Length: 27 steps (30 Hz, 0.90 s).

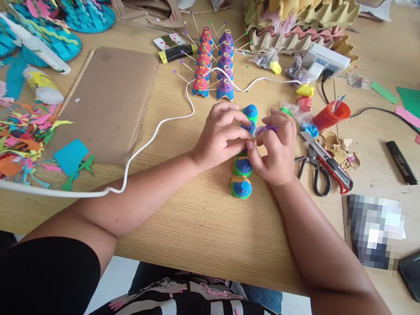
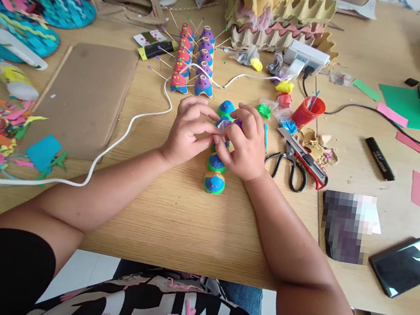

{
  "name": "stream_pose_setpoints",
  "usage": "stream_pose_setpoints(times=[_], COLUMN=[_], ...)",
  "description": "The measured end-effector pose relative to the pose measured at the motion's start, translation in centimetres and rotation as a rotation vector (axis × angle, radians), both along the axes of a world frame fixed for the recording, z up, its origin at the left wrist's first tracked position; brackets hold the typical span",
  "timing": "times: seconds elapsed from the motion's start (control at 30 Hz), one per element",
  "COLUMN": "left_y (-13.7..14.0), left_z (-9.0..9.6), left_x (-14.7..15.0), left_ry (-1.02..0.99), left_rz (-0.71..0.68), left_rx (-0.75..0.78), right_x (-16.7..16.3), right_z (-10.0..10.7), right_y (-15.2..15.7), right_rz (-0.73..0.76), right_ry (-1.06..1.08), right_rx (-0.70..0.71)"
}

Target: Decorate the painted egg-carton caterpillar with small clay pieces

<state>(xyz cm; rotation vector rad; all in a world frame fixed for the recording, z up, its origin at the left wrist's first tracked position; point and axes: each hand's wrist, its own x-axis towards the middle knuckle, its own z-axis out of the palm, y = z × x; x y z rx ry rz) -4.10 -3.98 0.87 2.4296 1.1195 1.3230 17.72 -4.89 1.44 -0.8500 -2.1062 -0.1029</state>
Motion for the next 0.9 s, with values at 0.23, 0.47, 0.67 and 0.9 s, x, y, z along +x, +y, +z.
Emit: stream_pose_setpoints(times=[0.23,0.47,0.67,0.9], left_y=[-0.3,-0.4,-0.7,-0.5], left_z=[0.3,0.6,0.7,0.6], left_x=[0.2,0.2,0.3,0.4], left_ry=[0.006,-0.016,-0.023,-0.072], left_rz=[-0.001,-0.003,-0.054,0.034], left_rx=[-0.039,-0.071,-0.058,-0.021], right_x=[-0.5,-0.6,-0.2,0.0], right_z=[1.0,0.7,-0.1,0.0], right_y=[-0.9,-0.7,0.2,0.0], right_rz=[-0.103,-0.157,-0.039,-0.009], right_ry=[-0.033,-0.069,-0.046,-0.031], right_rx=[0.015,-0.097,-0.045,-0.052])
